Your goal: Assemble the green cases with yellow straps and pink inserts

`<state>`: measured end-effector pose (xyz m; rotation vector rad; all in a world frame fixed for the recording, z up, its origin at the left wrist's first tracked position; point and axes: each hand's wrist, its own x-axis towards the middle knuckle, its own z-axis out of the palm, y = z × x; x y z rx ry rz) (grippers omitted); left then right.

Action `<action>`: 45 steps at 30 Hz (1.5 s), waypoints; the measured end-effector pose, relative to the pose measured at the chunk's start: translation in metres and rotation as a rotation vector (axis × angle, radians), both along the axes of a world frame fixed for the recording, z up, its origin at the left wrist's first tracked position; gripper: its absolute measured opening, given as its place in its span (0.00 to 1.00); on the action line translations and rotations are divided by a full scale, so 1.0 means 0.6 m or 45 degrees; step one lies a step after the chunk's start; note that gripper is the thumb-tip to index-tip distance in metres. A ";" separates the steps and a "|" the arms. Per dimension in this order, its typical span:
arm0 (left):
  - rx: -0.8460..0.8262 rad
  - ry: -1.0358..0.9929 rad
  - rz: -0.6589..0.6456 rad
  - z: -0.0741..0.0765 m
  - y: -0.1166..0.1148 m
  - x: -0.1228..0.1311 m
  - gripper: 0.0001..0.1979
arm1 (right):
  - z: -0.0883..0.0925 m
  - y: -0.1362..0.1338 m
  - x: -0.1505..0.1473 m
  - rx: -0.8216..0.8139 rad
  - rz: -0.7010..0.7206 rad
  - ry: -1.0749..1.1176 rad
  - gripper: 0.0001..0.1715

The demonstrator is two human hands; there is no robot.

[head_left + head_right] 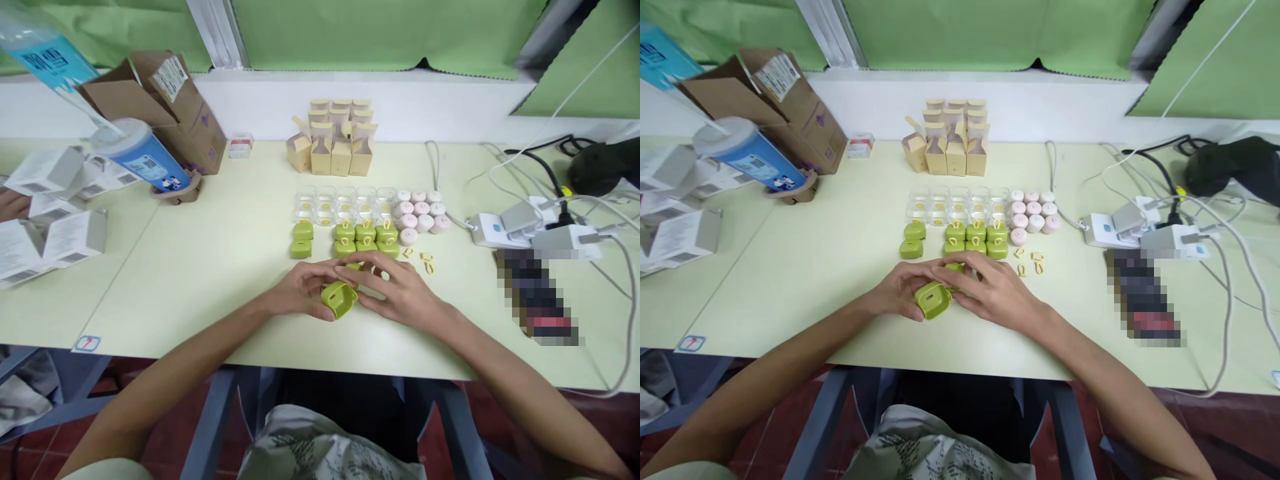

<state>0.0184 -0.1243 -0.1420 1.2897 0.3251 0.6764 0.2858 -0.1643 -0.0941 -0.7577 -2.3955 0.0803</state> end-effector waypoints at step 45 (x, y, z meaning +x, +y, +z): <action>1.452 0.640 0.239 0.067 0.052 -0.052 0.21 | -0.059 -0.022 -0.013 0.274 0.010 -0.020 0.13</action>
